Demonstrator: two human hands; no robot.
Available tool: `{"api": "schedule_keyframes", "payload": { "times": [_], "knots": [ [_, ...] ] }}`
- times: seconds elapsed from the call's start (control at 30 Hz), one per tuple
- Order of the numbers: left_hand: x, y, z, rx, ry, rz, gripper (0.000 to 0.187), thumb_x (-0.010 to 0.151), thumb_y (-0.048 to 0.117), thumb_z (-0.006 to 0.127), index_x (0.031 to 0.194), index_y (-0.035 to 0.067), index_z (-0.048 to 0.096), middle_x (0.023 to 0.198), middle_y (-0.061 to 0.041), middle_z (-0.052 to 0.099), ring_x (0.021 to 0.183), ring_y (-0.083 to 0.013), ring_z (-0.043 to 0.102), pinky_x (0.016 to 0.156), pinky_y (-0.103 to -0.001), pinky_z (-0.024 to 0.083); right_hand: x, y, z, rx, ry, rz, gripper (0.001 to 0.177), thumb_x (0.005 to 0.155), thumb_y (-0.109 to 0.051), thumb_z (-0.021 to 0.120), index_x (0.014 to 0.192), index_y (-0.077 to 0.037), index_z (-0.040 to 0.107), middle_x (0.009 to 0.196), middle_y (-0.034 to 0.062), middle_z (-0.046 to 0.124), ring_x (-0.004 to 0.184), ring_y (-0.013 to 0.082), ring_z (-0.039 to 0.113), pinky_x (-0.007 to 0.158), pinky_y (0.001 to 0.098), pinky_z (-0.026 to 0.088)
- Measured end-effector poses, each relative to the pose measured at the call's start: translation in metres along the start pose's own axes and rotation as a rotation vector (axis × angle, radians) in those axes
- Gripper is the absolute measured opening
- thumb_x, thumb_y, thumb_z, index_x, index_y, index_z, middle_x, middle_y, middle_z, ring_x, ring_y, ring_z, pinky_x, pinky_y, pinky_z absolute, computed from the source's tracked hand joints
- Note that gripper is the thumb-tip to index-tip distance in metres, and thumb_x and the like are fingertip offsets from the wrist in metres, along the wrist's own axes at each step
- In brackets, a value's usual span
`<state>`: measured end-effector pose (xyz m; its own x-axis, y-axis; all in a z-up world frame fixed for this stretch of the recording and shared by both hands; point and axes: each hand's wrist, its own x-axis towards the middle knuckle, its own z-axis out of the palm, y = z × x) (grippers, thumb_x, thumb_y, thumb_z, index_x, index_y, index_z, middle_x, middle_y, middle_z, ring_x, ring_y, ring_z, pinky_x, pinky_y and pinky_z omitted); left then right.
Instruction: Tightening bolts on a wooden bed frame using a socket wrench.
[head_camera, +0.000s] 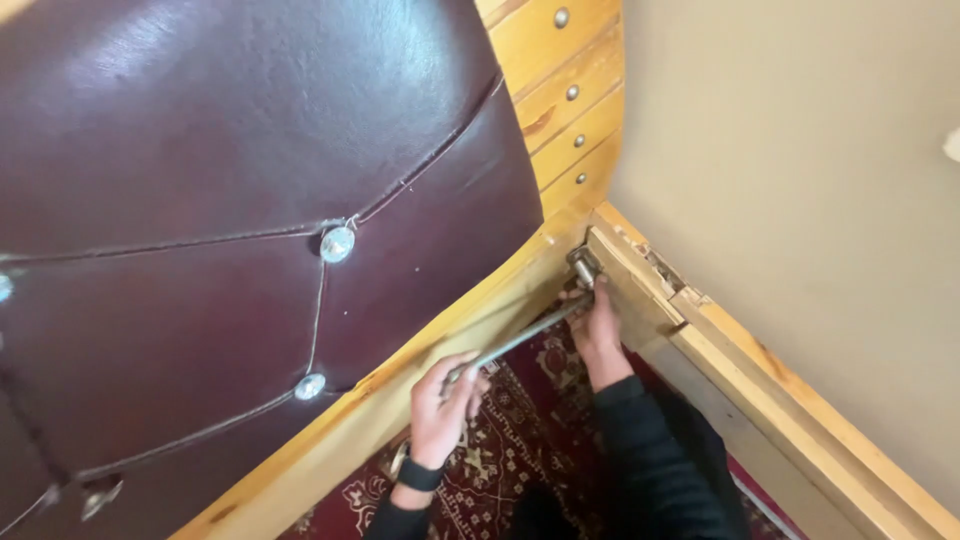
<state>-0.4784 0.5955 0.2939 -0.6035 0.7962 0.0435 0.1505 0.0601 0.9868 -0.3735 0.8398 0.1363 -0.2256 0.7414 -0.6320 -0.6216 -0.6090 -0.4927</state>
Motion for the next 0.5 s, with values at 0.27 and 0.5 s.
{"api": "schedule_keyframes", "payload": {
  "times": [0.27,0.5],
  "knots": [
    [0.034,0.099,0.057,0.060,-0.103,0.169,0.028,0.095,0.000,0.064,0.122,0.000,0.071,0.080,-0.018,0.077,0.060,-0.0138,0.068,0.051,-0.025,0.064,0.021,-0.010,-0.005,0.017,0.006,0.143,0.040,0.097,-0.043,0.072,0.101,-0.011,0.049,0.088,0.0131,0.065,0.060,0.0208,0.044,0.067,0.0444,0.055],
    [0.068,0.129,0.079,0.107,-0.107,0.262,0.025,0.096,-0.001,0.063,0.119,-0.002,0.071,0.074,-0.017,0.075,0.056,-0.0160,0.067,0.048,-0.027,0.064,0.040,-0.012,-0.020,0.035,-0.088,0.296,0.034,0.092,-0.040,0.072,0.094,-0.018,0.046,0.079,-0.0016,0.051,0.065,0.0184,0.051,0.058,0.0311,0.047]
  ]
}}
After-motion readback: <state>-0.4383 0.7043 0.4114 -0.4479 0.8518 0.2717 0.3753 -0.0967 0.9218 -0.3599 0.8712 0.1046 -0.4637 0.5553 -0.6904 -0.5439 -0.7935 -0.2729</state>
